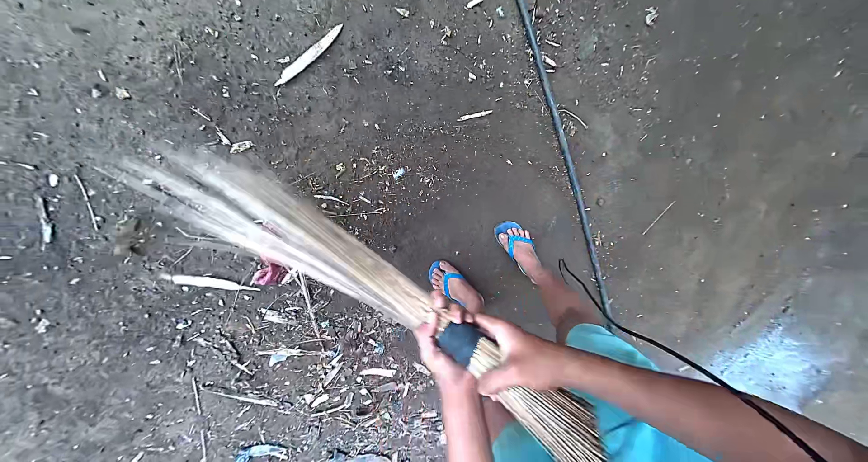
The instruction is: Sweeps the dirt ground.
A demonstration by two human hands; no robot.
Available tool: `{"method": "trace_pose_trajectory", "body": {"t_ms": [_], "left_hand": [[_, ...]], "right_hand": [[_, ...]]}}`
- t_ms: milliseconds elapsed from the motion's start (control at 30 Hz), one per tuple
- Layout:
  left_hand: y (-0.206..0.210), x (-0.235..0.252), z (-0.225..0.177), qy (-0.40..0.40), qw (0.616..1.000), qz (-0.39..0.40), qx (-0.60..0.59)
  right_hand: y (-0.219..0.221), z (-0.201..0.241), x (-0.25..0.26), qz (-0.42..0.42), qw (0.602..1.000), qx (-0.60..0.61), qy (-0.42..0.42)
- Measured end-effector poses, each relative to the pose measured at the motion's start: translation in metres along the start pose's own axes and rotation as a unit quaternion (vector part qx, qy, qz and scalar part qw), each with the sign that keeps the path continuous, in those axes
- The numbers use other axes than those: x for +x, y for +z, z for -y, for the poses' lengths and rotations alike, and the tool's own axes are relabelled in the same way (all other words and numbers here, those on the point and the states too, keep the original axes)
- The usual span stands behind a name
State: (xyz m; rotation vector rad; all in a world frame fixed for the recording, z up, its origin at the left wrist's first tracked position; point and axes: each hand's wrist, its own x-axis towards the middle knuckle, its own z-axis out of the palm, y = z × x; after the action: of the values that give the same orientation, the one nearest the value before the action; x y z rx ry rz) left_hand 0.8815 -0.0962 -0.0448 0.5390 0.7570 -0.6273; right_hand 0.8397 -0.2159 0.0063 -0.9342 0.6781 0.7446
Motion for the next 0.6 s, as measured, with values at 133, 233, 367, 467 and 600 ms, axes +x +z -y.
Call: {"method": "trace_pose_trajectory", "body": {"t_ms": [133, 233, 367, 467, 600], "left_hand": [[0.025, -0.007, 0.088, -0.209, 0.975, 0.061, 0.038], [0.048, 0.019, 0.130, -0.329, 0.936, 0.095, 0.075], [0.015, 0.035, 0.115, -0.293, 0.952, 0.043, 0.082], [-0.042, 0.009, 0.076, -0.138, 0.990, -0.007, 0.004], [-0.061, -0.034, 0.033, 0.016, 0.995, -0.101, -0.008]], "right_hand": [[-0.020, -0.029, -0.082, -0.232, 0.973, -0.003, -0.006], [-0.037, -0.025, -0.085, -0.368, 0.930, 0.011, 0.006], [-0.038, -0.022, -0.043, -0.328, 0.943, -0.010, 0.065], [-0.018, -0.040, -0.015, -0.148, 0.972, -0.133, 0.127], [0.008, -0.043, -0.001, 0.045, 0.973, -0.161, 0.156]]}}
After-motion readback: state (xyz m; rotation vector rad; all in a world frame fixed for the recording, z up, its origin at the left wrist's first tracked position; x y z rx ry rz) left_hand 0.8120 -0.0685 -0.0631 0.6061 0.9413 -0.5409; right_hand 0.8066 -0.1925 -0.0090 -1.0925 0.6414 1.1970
